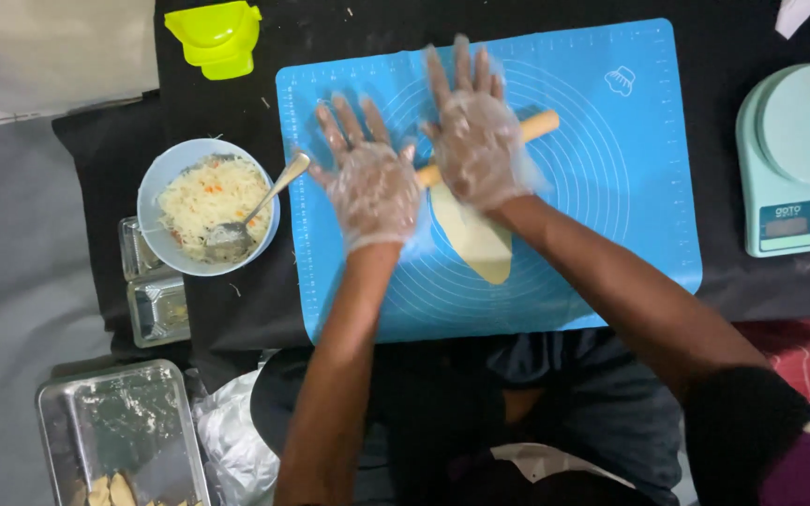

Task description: Rolling out small pieces of dough with a rolling pin on a silicone mat and using a mold to shape them.

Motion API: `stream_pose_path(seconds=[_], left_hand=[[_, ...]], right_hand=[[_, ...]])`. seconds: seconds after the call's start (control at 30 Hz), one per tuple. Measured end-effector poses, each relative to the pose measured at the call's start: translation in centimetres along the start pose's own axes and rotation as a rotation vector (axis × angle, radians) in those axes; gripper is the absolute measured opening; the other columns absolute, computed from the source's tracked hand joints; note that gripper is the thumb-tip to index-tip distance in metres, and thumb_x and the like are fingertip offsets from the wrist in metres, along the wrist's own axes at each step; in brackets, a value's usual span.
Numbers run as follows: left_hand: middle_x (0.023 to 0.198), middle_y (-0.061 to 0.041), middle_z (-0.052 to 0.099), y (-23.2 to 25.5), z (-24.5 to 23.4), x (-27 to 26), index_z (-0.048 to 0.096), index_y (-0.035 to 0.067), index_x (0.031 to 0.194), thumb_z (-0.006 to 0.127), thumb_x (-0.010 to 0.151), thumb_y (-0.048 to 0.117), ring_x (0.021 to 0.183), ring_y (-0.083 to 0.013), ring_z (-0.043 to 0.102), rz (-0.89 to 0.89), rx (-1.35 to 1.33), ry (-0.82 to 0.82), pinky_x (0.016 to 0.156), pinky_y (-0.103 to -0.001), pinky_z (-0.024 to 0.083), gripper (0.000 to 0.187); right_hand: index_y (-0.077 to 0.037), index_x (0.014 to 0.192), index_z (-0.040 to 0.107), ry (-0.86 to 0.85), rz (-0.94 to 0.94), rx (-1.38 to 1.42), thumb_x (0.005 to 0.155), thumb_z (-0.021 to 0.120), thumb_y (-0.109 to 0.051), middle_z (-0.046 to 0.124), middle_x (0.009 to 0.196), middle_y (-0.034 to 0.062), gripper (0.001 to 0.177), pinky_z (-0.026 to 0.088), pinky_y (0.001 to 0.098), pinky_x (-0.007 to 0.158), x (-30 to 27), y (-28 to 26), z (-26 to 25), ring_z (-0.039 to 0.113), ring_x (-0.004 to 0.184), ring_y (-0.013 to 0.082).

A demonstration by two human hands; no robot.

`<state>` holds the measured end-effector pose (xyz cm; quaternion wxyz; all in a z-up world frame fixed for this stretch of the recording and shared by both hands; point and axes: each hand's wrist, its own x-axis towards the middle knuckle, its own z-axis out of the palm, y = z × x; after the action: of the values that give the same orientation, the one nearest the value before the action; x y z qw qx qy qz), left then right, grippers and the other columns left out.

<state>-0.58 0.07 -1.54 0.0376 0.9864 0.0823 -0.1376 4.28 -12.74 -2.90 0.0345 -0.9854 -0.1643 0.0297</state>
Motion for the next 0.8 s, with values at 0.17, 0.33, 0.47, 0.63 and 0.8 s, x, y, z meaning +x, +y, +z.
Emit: stream_pose_path(seconds=[0.17,0.33,0.47,0.63,0.8], left_hand=[[0.172,-0.016,0.000,0.1,5.8,-0.4,0.005,0.016,0.166,0.029,0.107,0.063,0.157,-0.0395,-0.006,-0.090,0.011,0.183,0.116,-0.078,-0.003,0.079],[0.170,-0.019,0.001,-0.3,-2.4,2.1,0.006,0.012,0.164,0.028,0.110,0.054,0.154,-0.0409,-0.002,-0.099,0.029,0.035,0.118,-0.075,0.006,0.073],[0.172,-0.013,-0.001,-1.8,1.1,10.2,0.005,0.014,0.166,0.039,0.108,0.061,0.154,-0.0378,-0.011,-0.221,-0.026,0.018,0.116,-0.079,0.002,0.082],[0.170,-0.020,0.004,-0.2,-2.6,3.1,0.007,0.009,0.164,0.036,0.108,0.059,0.154,-0.0431,-0.001,-0.121,0.017,0.053,0.116,-0.077,0.007,0.081],[0.171,-0.017,0.002,-0.2,-0.8,2.7,0.006,0.018,0.165,0.023,0.105,0.065,0.152,-0.0452,-0.007,-0.096,0.054,0.077,0.111,-0.084,0.001,0.078]], right_hand=[[-0.013,0.167,0.004,-0.027,-0.006,-0.046,0.110,0.041,-0.017,0.003,0.170,0.0225,0.068,0.008,0.0516,0.128,-2.8,2.1,3.0,0.005,0.157,0.0418],[-0.013,0.169,0.025,0.227,-0.104,-0.012,0.110,0.047,-0.022,0.016,0.170,0.0262,0.063,0.009,0.0646,0.125,1.2,2.8,1.2,0.013,0.158,0.0430],[-0.016,0.168,0.020,0.165,-0.075,-0.100,0.104,0.063,-0.034,0.025,0.168,0.0288,0.079,0.005,0.0675,0.120,5.5,2.5,0.4,0.013,0.154,0.0442],[-0.013,0.166,0.029,0.144,-0.098,-0.120,0.101,0.060,-0.032,0.027,0.165,0.0311,0.074,0.012,0.0656,0.120,2.1,2.4,-0.6,0.020,0.152,0.0481],[-0.014,0.168,0.014,0.011,-0.057,-0.040,0.109,0.039,-0.036,0.005,0.170,0.0240,0.067,0.005,0.0678,0.123,1.1,3.6,1.6,0.004,0.155,0.0502]])
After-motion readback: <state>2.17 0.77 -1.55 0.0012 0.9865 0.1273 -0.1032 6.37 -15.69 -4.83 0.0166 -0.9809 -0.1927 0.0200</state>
